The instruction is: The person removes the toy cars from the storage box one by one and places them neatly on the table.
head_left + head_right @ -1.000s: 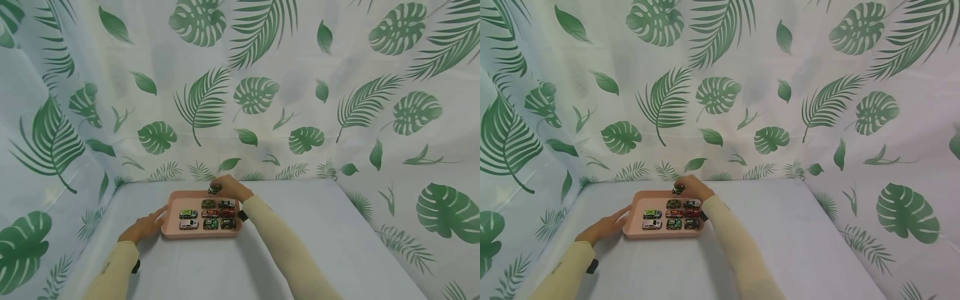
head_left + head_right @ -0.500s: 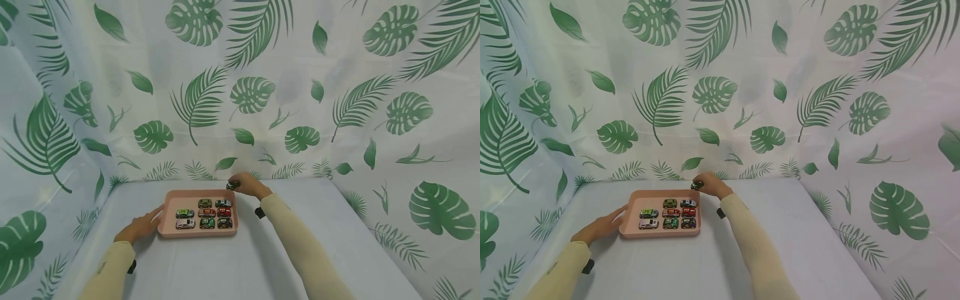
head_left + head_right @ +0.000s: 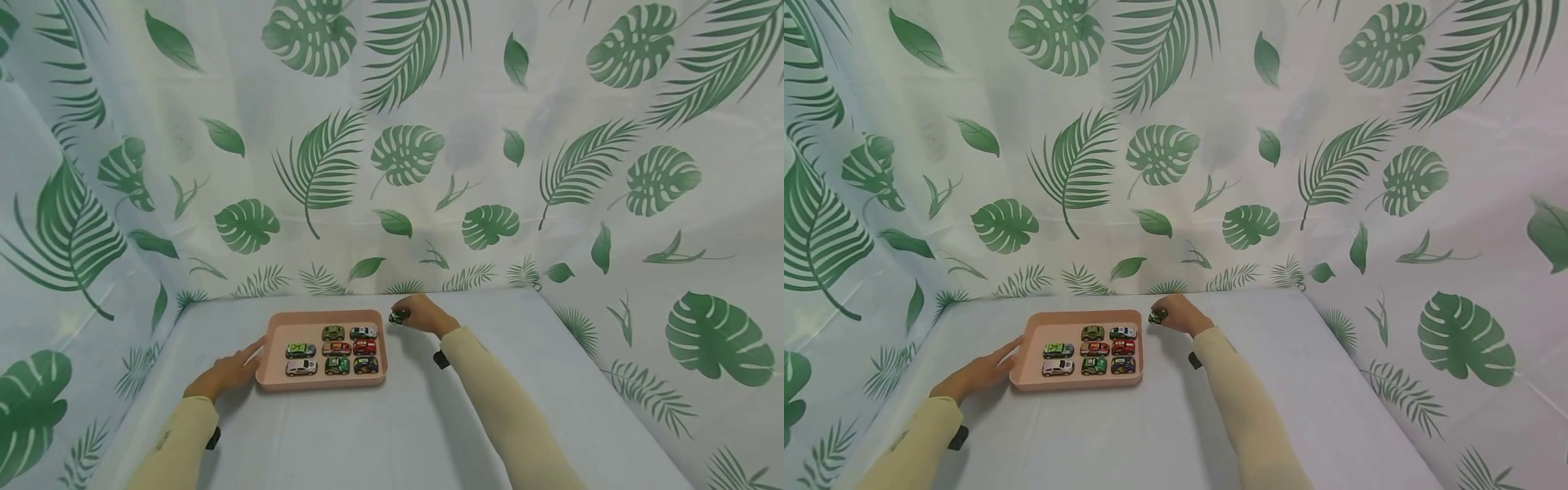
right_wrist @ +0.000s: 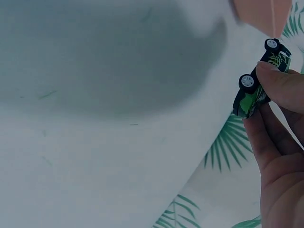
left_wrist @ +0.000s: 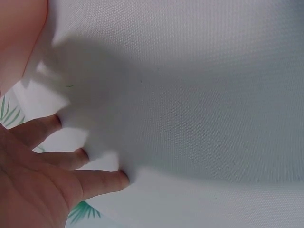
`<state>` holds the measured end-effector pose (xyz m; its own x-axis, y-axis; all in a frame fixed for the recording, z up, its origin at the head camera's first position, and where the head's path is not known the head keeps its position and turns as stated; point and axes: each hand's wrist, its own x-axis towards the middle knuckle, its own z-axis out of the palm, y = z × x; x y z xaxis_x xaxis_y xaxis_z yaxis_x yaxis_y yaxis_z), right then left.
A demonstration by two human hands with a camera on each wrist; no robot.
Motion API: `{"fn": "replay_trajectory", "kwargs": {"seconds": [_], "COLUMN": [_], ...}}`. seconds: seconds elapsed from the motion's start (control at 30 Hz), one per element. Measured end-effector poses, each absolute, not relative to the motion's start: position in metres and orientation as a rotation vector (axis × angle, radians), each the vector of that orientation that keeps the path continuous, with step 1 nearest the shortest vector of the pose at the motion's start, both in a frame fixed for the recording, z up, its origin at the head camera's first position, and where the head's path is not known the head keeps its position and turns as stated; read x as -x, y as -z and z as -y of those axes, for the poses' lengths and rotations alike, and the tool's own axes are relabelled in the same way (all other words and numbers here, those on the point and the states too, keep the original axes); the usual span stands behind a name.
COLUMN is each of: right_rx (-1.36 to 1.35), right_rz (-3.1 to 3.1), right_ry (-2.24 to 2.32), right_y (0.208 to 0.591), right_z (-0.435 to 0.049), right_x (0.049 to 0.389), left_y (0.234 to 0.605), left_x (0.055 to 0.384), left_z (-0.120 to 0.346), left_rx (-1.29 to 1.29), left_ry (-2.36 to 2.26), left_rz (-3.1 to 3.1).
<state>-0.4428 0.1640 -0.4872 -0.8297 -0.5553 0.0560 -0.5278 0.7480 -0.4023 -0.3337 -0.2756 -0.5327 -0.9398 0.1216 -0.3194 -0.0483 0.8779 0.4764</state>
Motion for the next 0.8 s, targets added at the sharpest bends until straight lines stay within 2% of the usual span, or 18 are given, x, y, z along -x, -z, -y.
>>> {"fn": "replay_trajectory", "kwargs": {"seconds": [0.5,0.8], "right_rx": [0.768,0.806], "right_rz": [-2.856,-2.863], "right_ry": [0.698,0.766], "right_y": [0.527,0.533], "right_z": [-0.172,-0.173], "right_x": [0.432,0.430], "left_y": [0.529,0.526], "left_x": [0.328,0.327], "left_z": [0.272,0.272], "left_rx": [-0.055,-0.076], "left_ry": [-0.696,-0.689], "left_rz": [-2.701,-2.718]}}
